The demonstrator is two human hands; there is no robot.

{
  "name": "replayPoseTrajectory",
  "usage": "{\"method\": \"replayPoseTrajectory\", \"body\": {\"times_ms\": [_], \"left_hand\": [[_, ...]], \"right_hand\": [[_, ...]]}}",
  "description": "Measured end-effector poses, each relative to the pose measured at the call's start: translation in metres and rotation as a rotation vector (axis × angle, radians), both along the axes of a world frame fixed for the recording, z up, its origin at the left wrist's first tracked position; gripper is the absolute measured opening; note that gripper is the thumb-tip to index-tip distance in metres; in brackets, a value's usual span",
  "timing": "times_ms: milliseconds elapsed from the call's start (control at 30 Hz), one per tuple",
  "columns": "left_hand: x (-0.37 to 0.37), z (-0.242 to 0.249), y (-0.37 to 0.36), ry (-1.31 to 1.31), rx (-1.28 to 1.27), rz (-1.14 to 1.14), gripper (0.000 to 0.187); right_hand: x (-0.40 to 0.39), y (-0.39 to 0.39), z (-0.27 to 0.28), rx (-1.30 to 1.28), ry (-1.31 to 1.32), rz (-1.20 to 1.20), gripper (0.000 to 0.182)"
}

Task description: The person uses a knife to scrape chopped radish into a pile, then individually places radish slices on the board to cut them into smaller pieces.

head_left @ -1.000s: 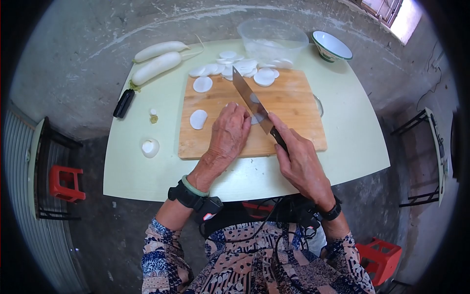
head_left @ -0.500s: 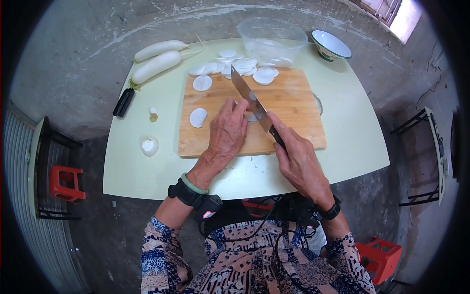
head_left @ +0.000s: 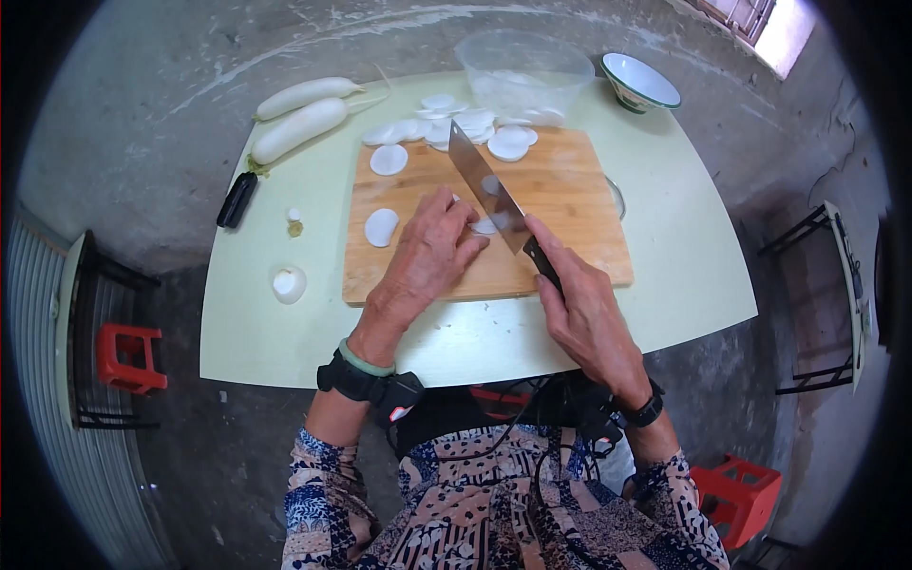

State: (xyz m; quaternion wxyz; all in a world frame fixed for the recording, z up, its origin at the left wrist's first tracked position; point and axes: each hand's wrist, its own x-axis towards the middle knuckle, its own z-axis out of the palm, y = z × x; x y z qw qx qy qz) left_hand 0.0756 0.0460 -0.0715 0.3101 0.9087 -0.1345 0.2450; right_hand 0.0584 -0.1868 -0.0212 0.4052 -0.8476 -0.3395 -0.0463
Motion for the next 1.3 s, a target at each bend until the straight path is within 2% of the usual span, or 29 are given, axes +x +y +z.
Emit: {"method": "replayPoseTrajectory", "body": {"times_ms": [300, 700, 867, 1300], "left_hand": [[0.005, -0.005, -0.002, -0.012, 0.007, 0.012, 0.017], [0.004, -0.007, -0.006, 0.030, -0.036, 0.071, 0.017], [0.004, -0.008, -0.008, 0.042, -0.067, 0.085, 0.015], [0.003, -0.008, -0.011, 0.007, -0.057, 0.094, 0.012]], "right_hand": [[-0.001, 0.000, 0.001, 0.001, 0.038, -0.024, 0.068], [-0.005, 0.004, 0.005, -0.022, -0.047, -0.052, 0.066], [-0.002, 0.007, 0.002, -0.117, -0.030, -0.043, 0.064], [-0.004, 0.010, 0.004, -0.091, -0.037, -0.037, 0.063]]}}
